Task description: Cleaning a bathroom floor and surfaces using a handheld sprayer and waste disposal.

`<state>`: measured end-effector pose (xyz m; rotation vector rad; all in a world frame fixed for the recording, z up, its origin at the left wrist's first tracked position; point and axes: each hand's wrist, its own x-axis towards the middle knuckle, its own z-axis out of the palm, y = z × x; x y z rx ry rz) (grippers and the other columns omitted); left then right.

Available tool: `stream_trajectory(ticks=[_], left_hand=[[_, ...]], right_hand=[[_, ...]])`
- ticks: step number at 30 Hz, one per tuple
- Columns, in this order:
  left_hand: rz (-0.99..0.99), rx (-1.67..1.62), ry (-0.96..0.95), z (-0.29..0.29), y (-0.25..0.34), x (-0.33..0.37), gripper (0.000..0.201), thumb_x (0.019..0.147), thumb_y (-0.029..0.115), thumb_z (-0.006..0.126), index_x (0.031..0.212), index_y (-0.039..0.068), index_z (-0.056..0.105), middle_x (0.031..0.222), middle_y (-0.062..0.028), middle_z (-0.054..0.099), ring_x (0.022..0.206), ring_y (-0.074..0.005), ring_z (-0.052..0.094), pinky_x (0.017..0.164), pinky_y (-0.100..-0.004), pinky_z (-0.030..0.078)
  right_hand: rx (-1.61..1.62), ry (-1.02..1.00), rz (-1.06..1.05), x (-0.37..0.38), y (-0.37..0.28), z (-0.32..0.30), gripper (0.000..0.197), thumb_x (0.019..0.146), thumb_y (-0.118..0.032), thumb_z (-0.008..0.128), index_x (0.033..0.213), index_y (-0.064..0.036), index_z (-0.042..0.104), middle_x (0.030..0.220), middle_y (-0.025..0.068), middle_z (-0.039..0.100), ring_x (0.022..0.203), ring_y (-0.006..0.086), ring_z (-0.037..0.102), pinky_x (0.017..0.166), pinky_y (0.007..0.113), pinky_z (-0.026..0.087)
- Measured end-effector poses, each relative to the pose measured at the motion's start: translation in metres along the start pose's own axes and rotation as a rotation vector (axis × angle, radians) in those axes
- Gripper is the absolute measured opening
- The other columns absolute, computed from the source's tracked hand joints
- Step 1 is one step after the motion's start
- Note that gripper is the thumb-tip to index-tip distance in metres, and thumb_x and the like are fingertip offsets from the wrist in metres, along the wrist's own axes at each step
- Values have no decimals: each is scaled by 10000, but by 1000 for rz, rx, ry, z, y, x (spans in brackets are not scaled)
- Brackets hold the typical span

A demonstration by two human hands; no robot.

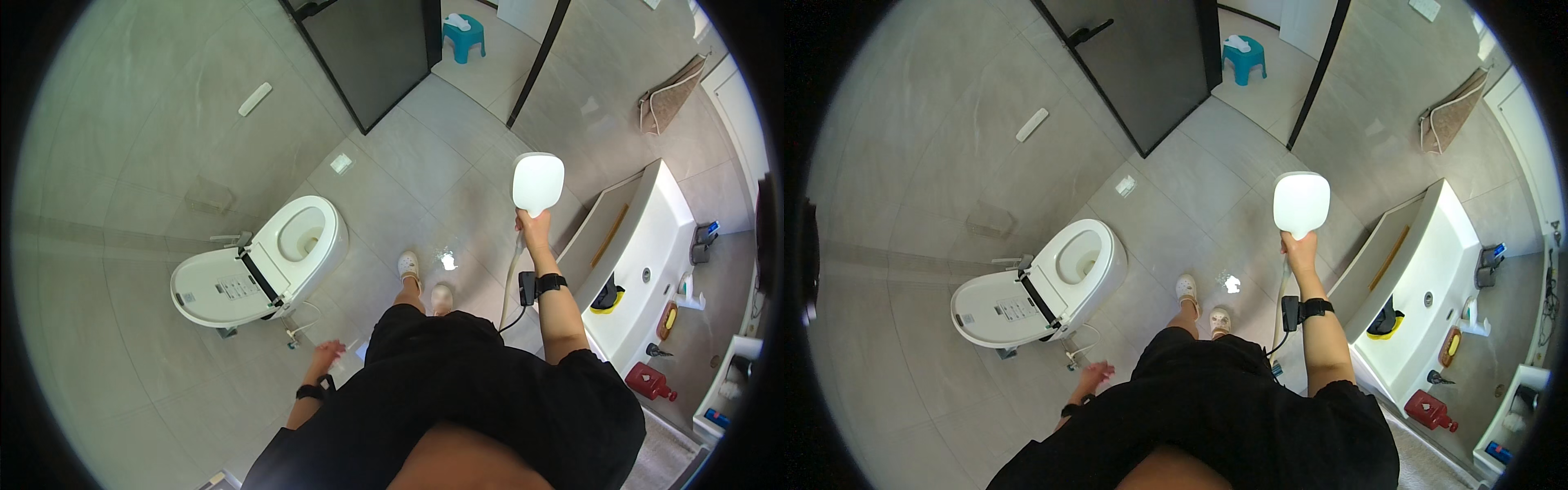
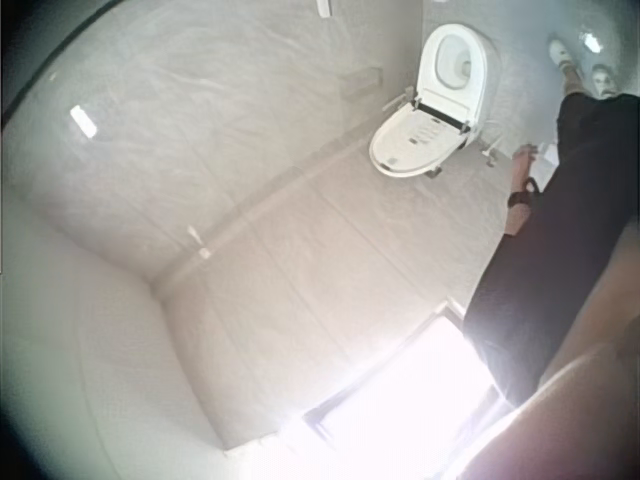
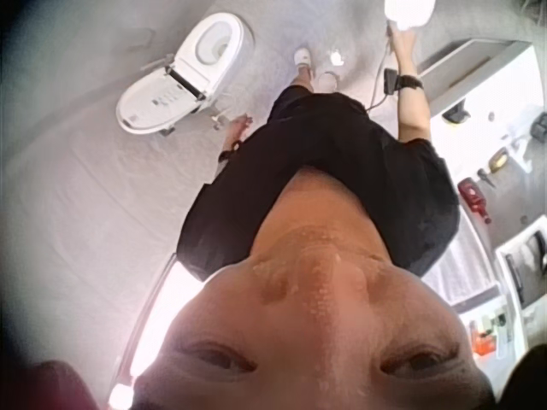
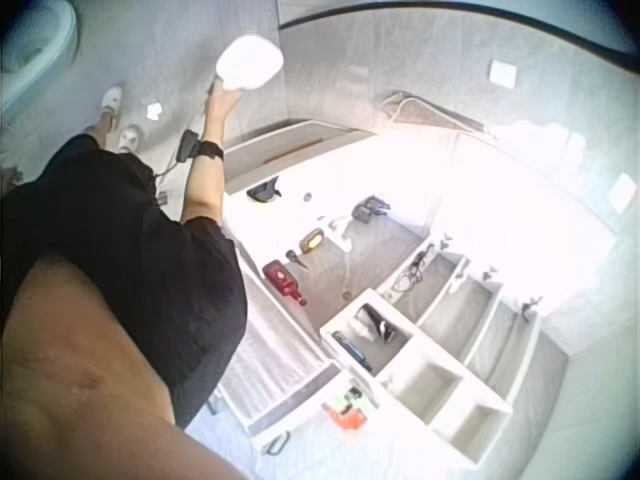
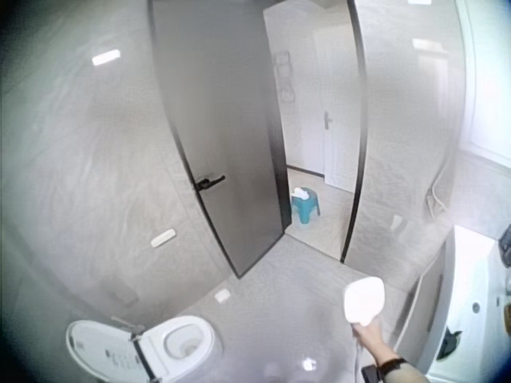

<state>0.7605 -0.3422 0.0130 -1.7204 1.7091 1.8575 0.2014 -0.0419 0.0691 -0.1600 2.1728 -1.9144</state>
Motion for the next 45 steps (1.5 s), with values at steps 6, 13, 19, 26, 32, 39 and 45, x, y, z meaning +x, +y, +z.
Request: stream_trajectory(ticks=[6,13,19,26,32,39,45], left_hand=[[138,37,-10,9,9,-42,289,965,235,568,816,19,689,778,-24,689,690,-81,593,670,-238,481],[128,79,-1,8,-73,-97,291,948,214,606,735,24,658,760,-28,679,708,-92,602,670,-247,489],[105,65,76,1,-98,-118,322,942,230,616,696,22,636,742,-29,676,724,-97,604,698,-245,475],[-17,128,208,-21,-148,-174,341,929,323,626,757,48,731,806,-46,709,779,-92,628,747,-255,480],[-212,119,216,-26,-178,-205,308,916,340,621,843,76,761,910,-73,735,856,-140,680,802,-285,516],[-65,81,177,-33,-205,-182,259,917,289,623,1026,72,713,874,-68,721,849,-148,683,761,-292,528],[-52,44,188,-42,-196,-177,247,908,265,650,1046,64,692,908,-72,716,848,-151,682,770,-294,533]], right_hand=[[-268,42,-13,-33,13,-20,177,752,-118,617,653,27,594,521,65,551,445,162,559,445,308,466],[-326,4,-13,-63,29,-28,186,755,-122,619,656,34,590,517,68,553,438,163,561,438,302,463],[-115,-172,-39,-59,21,19,179,771,-125,613,702,39,615,542,73,575,432,163,547,435,316,446],[10,-363,85,-84,-12,126,187,786,-118,592,657,17,583,521,35,512,465,132,501,459,305,435],[10,-465,92,-109,-13,174,132,768,-81,600,680,18,603,528,30,517,464,125,499,452,308,440],[-137,-643,81,-120,7,178,118,773,-84,601,709,16,608,525,40,531,428,128,498,413,298,402],[-244,-762,184,-146,31,173,150,780,-132,604,716,3,612,523,43,536,427,134,504,415,302,404]])
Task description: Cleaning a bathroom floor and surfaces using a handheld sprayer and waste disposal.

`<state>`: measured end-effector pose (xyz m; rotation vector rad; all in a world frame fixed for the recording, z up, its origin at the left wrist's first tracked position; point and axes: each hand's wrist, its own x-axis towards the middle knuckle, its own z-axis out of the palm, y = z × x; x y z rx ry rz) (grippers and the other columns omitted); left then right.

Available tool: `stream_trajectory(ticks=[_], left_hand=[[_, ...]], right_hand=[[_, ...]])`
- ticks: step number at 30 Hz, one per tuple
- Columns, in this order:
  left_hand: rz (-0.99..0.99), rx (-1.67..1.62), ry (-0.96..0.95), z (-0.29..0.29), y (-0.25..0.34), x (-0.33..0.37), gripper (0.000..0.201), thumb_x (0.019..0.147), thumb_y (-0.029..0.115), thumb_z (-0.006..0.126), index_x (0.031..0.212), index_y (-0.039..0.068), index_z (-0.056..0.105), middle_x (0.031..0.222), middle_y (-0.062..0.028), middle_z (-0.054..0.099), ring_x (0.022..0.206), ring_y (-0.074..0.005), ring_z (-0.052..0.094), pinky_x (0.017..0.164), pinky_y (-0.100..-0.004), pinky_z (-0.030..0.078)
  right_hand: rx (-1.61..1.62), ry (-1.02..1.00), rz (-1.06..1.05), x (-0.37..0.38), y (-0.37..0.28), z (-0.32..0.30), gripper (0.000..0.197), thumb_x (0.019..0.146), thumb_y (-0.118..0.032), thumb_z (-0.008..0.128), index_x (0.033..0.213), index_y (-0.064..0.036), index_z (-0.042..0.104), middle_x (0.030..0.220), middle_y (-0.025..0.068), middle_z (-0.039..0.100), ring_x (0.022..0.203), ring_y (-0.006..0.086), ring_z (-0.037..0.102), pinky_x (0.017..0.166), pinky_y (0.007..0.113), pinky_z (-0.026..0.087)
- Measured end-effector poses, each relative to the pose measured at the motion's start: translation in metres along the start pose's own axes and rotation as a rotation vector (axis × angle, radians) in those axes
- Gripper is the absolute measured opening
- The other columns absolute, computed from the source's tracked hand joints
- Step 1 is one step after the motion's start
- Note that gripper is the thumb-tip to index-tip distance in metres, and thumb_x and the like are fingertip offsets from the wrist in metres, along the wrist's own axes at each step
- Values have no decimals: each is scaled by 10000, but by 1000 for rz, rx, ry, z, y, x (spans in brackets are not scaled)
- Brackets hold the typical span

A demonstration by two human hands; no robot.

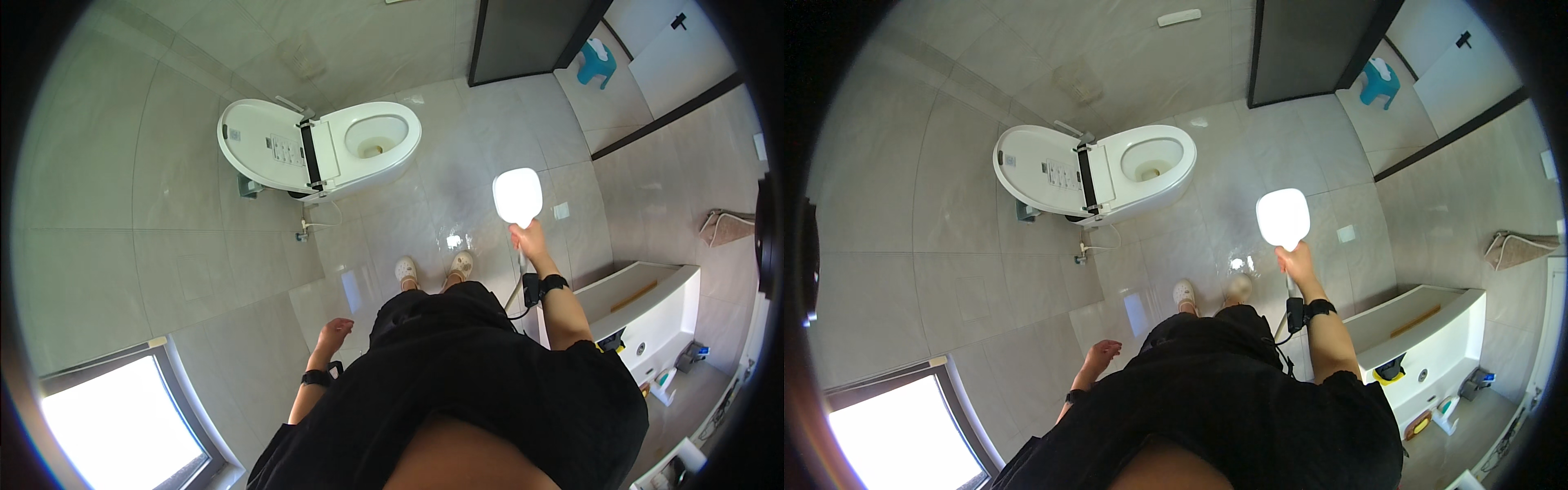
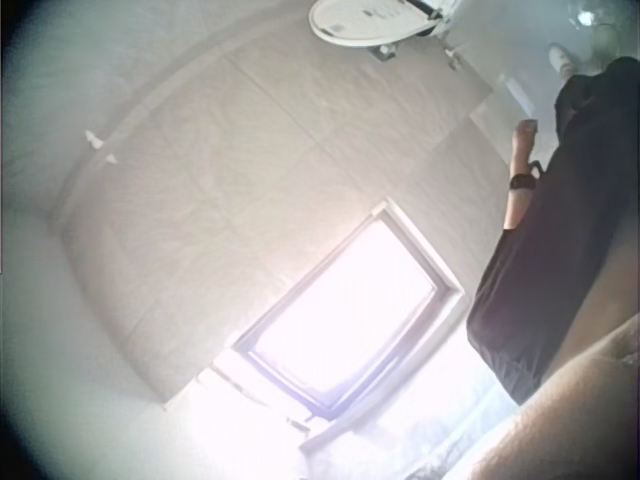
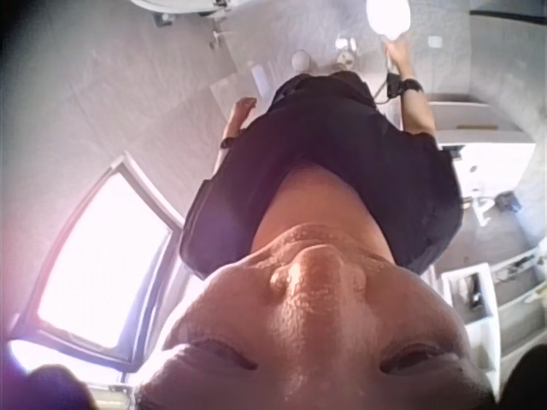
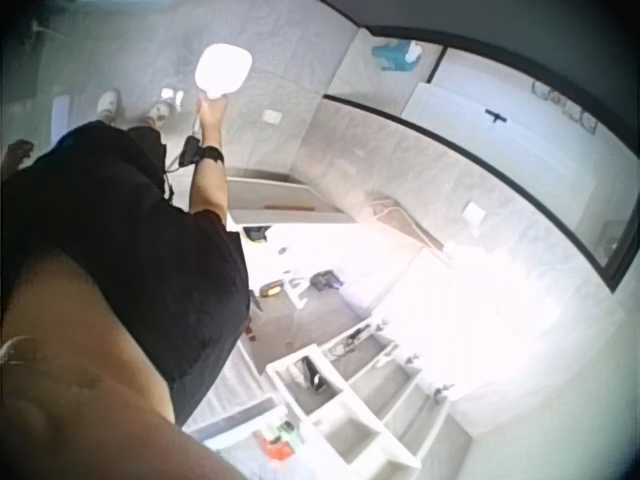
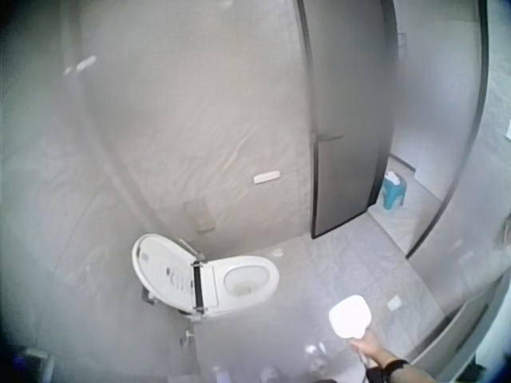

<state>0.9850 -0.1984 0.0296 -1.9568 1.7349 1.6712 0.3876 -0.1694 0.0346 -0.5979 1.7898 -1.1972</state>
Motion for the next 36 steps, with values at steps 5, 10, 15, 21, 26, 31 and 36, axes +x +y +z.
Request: stream_trajectory(ticks=[5,10,15,21,26,31,36], left_hand=[[-41,-43,6,-6,-8,-6,239,902,247,659,1049,61,691,911,-72,717,845,-157,684,778,-297,534],[-70,-43,-5,-4,-6,-15,235,915,239,649,1062,59,688,921,-65,712,849,-150,678,749,-287,522],[-75,-64,-14,-6,-6,-23,234,932,225,634,1079,49,680,951,-61,706,869,-149,673,744,-282,514],[-72,-31,7,-5,-12,-29,241,943,223,616,1088,40,675,954,-62,706,873,-154,674,764,-283,515],[-121,-76,27,-2,-12,-30,253,904,256,649,1038,45,686,884,-76,713,834,-159,683,776,-294,532],[-66,-79,34,2,-20,-30,254,907,253,642,1039,41,687,884,-77,713,836,-158,683,775,-295,532],[-71,-103,23,3,-25,-30,253,910,251,637,1044,42,687,890,-79,714,841,-160,684,783,-299,534]], right_hand=[[-16,-221,104,-13,7,29,140,773,-141,621,748,-3,617,536,29,531,434,126,501,424,290,410],[-26,-365,87,-6,0,61,127,767,-123,622,755,3,609,549,26,533,429,117,490,414,288,400],[-100,-455,26,0,-25,96,142,756,-114,622,775,27,608,547,40,542,422,124,504,413,292,408],[-147,-493,-187,3,-51,116,169,748,-104,637,852,29,649,544,46,568,421,134,520,424,289,421],[-104,-490,-249,6,-73,123,175,746,-102,660,877,15,663,561,41,589,428,132,526,437,283,427],[-85,-477,-251,13,-83,127,176,756,-113,672,886,6,671,579,41,599,431,125,532,434,275,424],[-133,-523,-240,7,-96,130,186,753,-113,676,899,3,679,591,44,610,434,122,544,432,278,430]])
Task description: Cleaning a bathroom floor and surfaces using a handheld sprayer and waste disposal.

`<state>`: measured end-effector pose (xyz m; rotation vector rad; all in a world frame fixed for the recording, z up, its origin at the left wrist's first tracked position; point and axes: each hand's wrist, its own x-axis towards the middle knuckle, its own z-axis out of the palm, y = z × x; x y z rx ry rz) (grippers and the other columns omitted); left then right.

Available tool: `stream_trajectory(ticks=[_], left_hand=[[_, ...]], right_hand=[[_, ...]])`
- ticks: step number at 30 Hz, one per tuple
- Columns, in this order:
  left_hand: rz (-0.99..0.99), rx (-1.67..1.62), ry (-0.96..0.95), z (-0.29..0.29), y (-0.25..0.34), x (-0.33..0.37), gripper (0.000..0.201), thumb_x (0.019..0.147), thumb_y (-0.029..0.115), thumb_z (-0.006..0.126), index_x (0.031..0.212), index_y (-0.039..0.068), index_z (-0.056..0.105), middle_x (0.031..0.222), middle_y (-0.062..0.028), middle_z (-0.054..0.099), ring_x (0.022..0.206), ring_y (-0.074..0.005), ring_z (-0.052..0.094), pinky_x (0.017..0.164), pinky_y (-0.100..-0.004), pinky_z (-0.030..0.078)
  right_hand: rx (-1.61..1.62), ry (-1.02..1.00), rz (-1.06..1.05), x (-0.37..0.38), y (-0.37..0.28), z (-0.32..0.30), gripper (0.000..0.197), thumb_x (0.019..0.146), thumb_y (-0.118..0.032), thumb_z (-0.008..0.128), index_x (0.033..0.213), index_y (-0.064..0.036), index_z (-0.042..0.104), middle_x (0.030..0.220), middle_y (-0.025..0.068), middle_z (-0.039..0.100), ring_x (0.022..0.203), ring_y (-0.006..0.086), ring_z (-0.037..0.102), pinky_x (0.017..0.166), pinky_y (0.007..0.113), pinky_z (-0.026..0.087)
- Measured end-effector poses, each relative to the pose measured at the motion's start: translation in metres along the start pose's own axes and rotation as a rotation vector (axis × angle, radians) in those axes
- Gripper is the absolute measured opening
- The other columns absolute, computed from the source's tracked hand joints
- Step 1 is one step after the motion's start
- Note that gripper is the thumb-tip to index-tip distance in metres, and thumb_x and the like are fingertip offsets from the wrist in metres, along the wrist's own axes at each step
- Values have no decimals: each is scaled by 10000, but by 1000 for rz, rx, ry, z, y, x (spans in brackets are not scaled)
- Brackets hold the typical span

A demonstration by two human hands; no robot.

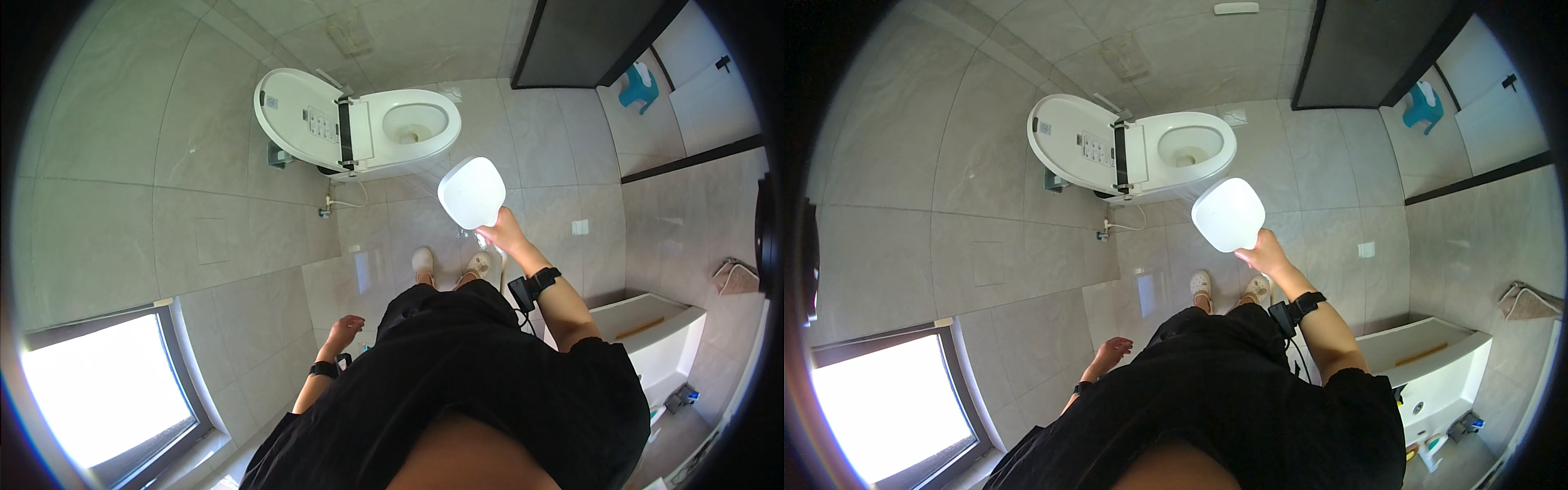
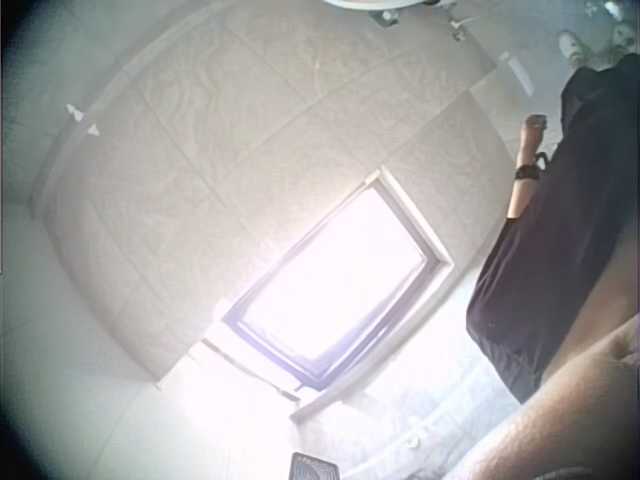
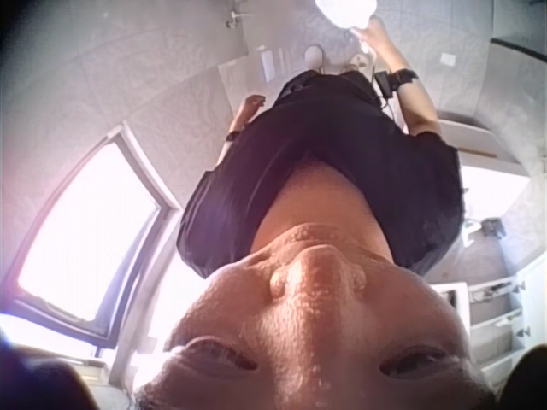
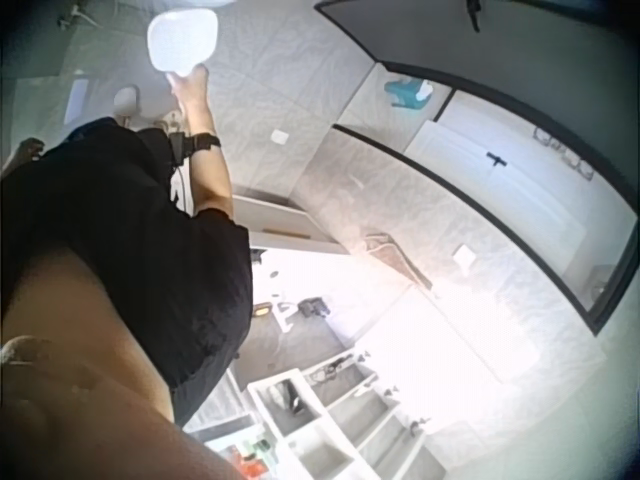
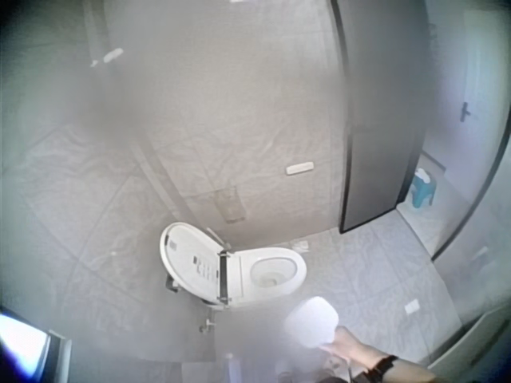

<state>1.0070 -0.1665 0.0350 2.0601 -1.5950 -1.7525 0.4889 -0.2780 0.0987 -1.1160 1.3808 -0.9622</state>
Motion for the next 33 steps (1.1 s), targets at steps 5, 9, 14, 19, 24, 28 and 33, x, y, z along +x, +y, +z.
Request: stream_trajectory(ticks=[5,9,14,19,24,28,33], left_hand=[[-51,-6,-60,-3,0,6,247,955,206,605,1110,22,656,1008,-89,694,916,-180,666,824,-302,527],[-19,1,-47,-3,-7,10,244,952,195,605,1106,14,655,1012,-94,691,923,-182,663,842,-307,532],[-54,20,-56,-2,0,12,255,956,204,595,1105,6,654,1001,-94,694,916,-180,666,825,-302,534],[-58,56,-64,-1,17,11,264,947,222,605,1104,16,657,993,-88,698,906,-171,669,812,-300,531],[-47,55,-51,0,15,11,268,945,236,603,1105,29,661,986,-84,701,892,-165,672,801,-303,530],[-31,73,-38,1,14,10,267,929,246,609,1093,45,671,965,-82,709,881,-166,681,788,-302,529],[-16,47,-31,1,5,8,269,915,246,611,1080,46,679,948,-84,716,870,-166,686,781,-305,531]], right_hand=[[-60,154,-162,2,3,-1,181,749,-106,673,891,6,682,593,48,613,427,119,546,430,280,435],[45,224,-62,0,-11,-13,138,764,-90,663,862,6,680,595,46,610,438,113,549,429,272,430],[184,174,-10,-9,-13,-16,118,777,-76,658,851,15,672,598,37,606,446,107,544,425,263,422],[55,27,-8,-12,-9,-2,163,770,-91,659,910,-7,667,595,29,604,436,103,528,425,260,417],[30,-6,-54,-7,-28,11,201,755,-99,663,938,-18,669,597,33,613,434,107,533,431,265,424],[24,33,-104,4,-40,13,194,749,-101,665,925,-18,670,590,35,612,431,110,533,435,266,427],[96,89,-130,16,-41,1,110,770,-86,661,850,-10,662,577,34,598,435,106,532,430,261,422]])
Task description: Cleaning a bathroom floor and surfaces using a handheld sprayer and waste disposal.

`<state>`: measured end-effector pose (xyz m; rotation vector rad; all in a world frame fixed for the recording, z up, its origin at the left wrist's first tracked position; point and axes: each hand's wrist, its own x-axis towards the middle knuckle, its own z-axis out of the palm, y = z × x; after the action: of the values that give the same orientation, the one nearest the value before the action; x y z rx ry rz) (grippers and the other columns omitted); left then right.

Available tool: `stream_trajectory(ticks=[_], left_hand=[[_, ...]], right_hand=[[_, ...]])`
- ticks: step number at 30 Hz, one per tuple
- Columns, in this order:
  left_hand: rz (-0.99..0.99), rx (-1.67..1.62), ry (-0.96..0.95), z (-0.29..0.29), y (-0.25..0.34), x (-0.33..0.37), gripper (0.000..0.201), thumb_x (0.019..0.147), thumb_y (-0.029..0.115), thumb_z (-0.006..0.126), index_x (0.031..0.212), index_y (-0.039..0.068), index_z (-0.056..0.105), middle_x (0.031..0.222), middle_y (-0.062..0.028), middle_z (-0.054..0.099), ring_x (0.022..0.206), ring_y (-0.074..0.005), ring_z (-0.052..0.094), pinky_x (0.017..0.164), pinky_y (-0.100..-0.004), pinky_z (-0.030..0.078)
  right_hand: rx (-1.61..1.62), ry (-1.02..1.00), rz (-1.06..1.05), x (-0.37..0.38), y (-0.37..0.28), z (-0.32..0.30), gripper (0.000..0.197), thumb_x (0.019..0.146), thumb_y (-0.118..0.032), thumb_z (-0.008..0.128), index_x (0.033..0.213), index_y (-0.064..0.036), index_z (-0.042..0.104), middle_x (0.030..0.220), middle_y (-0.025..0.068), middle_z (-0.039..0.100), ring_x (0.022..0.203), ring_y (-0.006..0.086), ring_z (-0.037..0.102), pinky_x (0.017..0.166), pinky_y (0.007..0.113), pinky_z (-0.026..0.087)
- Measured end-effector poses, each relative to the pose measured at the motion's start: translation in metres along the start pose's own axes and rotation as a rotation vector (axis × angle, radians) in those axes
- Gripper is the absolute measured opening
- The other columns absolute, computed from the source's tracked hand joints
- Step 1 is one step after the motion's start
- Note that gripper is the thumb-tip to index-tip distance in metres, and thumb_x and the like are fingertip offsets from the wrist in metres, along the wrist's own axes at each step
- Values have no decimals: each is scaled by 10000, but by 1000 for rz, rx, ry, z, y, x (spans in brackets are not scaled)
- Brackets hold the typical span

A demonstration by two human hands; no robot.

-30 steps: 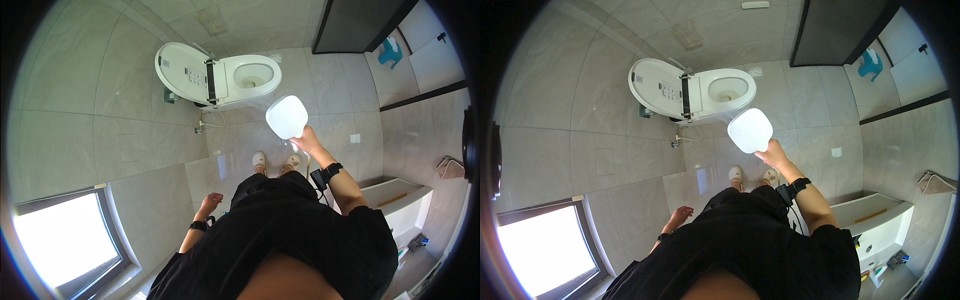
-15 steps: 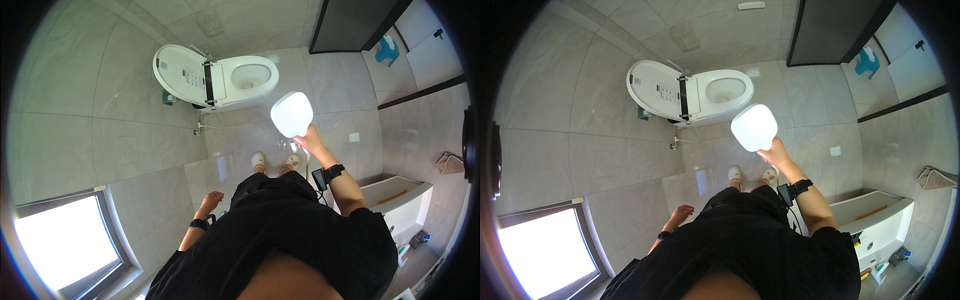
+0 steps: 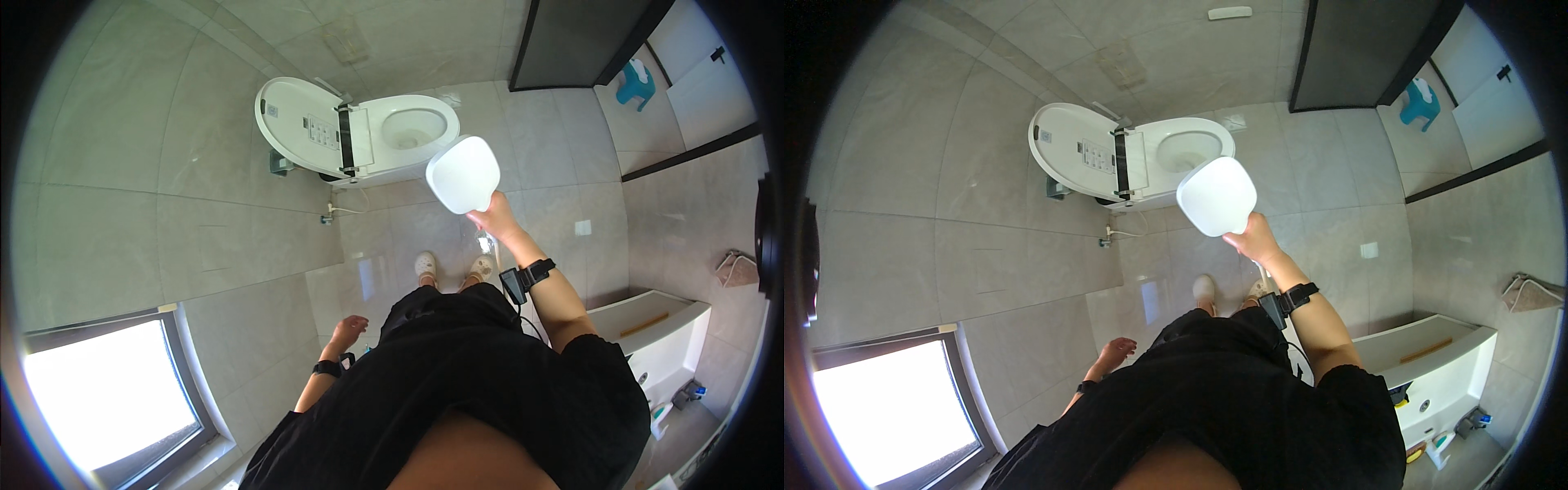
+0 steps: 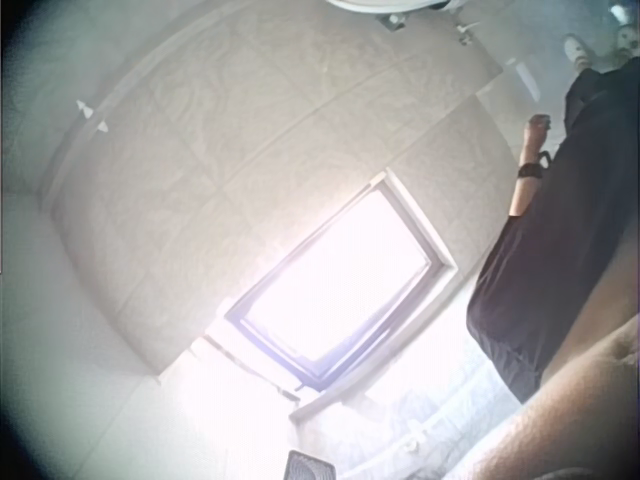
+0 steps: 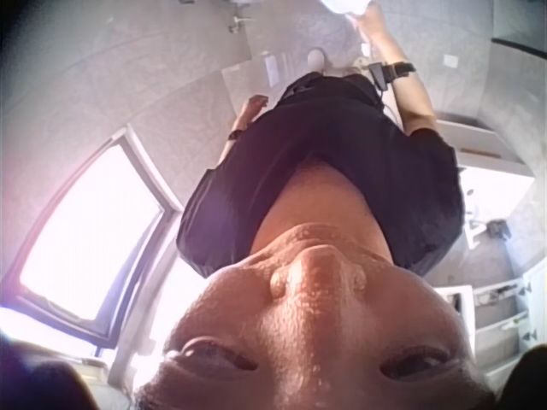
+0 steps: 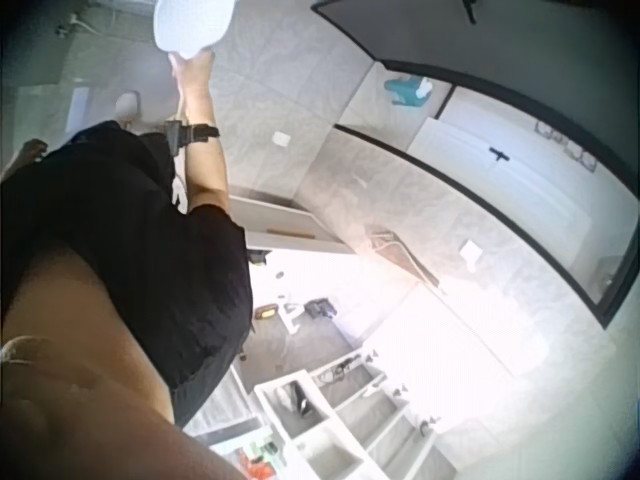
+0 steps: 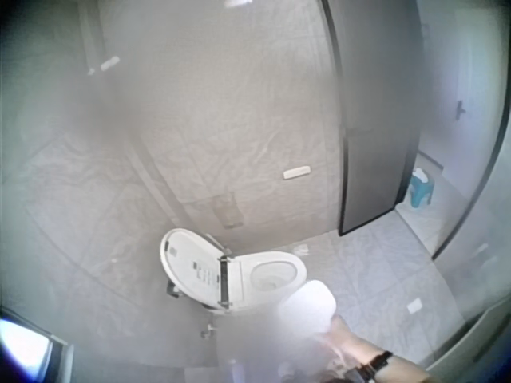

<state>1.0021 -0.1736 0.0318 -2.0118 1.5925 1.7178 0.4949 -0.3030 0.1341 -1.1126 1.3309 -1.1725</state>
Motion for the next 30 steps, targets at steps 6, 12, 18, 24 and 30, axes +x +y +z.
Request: stream_trajectory(ticks=[6,12,18,24,30], left_hand=[[-44,-16,-15,-1,0,-4,274,921,238,605,1084,28,672,962,-95,713,881,-183,686,808,-310,536],[-30,-44,-39,-7,-13,4,282,927,245,600,1092,28,670,970,-99,713,891,-183,686,812,-308,535],[-31,15,-54,-10,-7,10,280,929,246,601,1097,34,671,972,-91,713,892,-170,684,805,-307,534],[-24,54,-68,-12,13,14,276,923,237,593,1097,37,670,963,-90,713,882,-169,681,806,-305,533],[8,-8,-108,-8,0,21,245,966,211,585,1114,28,655,993,-60,685,894,-153,651,710,-265,500]], right_hand=[[342,-42,83,0,-24,-12,64,792,-22,627,838,9,595,582,32,546,457,100,505,418,252,400],[430,-83,-8,-7,-38,-14,178,741,54,572,918,30,575,595,42,530,458,111,485,416,259,395],[477,-94,8,-15,-41,-23,194,737,53,571,931,38,570,611,53,538,472,110,496,418,262,395],[264,-48,168,-28,-9,-52,113,766,16,594,876,34,582,571,24,514,436,96,468,399,258,380],[48,121,287,-57,28,-76,73,763,-38,613,790,30,609,538,19,521,410,99,471,382,270,377]])
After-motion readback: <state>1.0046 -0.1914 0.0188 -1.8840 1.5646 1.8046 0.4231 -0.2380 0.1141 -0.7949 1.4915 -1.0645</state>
